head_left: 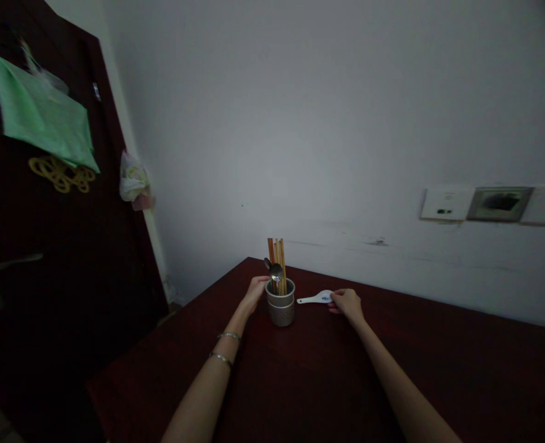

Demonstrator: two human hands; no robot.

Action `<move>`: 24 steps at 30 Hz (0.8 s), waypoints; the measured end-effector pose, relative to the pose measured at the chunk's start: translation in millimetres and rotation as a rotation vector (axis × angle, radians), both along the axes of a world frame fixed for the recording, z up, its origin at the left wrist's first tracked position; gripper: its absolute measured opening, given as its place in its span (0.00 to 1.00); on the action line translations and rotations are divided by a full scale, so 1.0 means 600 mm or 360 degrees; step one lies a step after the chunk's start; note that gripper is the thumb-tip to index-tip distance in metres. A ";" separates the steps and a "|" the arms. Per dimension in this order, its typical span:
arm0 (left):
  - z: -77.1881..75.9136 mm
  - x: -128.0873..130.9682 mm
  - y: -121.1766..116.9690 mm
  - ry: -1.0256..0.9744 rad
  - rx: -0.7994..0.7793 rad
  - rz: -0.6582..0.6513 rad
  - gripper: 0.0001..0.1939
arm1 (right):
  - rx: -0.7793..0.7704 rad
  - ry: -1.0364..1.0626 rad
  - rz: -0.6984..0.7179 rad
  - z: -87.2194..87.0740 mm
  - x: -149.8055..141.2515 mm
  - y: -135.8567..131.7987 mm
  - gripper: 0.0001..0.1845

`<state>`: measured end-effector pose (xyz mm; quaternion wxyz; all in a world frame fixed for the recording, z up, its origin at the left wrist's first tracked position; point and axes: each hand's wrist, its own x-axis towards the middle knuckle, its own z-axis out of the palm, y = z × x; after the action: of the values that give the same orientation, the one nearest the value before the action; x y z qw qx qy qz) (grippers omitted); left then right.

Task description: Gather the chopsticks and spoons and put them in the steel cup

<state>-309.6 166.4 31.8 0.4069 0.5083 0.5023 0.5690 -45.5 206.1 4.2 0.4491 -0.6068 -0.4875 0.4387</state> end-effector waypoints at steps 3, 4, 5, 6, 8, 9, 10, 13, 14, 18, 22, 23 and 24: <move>0.005 0.000 -0.002 0.0016 0.0001 0.0001 0.11 | 0.0001 -0.0049 0.0026 0.002 -0.001 -0.003 0.12; 0.006 0.000 -0.003 0.0019 0.0004 -0.0002 0.11 | 0.0000 -0.0064 0.0034 0.002 -0.001 -0.003 0.12; 0.007 -0.001 -0.003 0.0022 0.0009 -0.0007 0.11 | -0.0001 -0.0081 0.0041 0.002 0.000 -0.002 0.13; 0.008 -0.002 -0.003 0.0025 0.0014 -0.0016 0.11 | 0.0000 -0.0100 0.0046 0.002 0.000 -0.002 0.14; 0.009 -0.004 -0.003 0.0026 0.0022 -0.0040 0.11 | 0.0004 -0.0142 0.0056 0.003 0.002 -0.001 0.16; 0.009 -0.005 -0.002 0.0026 0.0023 -0.0050 0.11 | 0.0003 -0.0155 0.0060 0.005 0.004 0.000 0.17; 0.009 -0.005 -0.002 0.0025 0.0024 -0.0055 0.11 | 0.0008 -0.0187 0.0065 0.009 0.007 -0.001 0.19; 0.009 -0.006 -0.001 0.0018 0.0032 -0.0046 0.11 | 0.0132 -0.0537 0.0032 0.030 0.013 -0.006 0.20; 0.009 -0.006 -0.002 0.0013 0.0027 -0.0042 0.10 | 0.0211 -0.0720 0.0001 0.041 0.013 -0.009 0.20; 0.011 -0.004 -0.005 -0.0008 -0.0001 -0.0040 0.10 | 0.0463 -0.1005 0.0057 0.096 -0.008 -0.030 0.19; 0.019 -0.001 -0.012 -0.0020 -0.0017 -0.0031 0.08 | 0.0426 -0.0350 0.0781 0.137 -0.054 -0.060 0.29; 0.023 -0.001 -0.014 -0.0026 -0.0023 -0.0023 0.08 | 0.0401 -0.0217 0.0956 0.141 -0.066 -0.067 0.34; 0.028 0.000 -0.015 -0.0030 -0.0027 -0.0012 0.08 | 0.0377 -0.0123 0.1085 0.141 -0.077 -0.074 0.40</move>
<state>-309.8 157.2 48.9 0.4181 0.5014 0.5013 0.5678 -92.0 161.9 88.9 0.3254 -0.3691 -0.7259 0.4805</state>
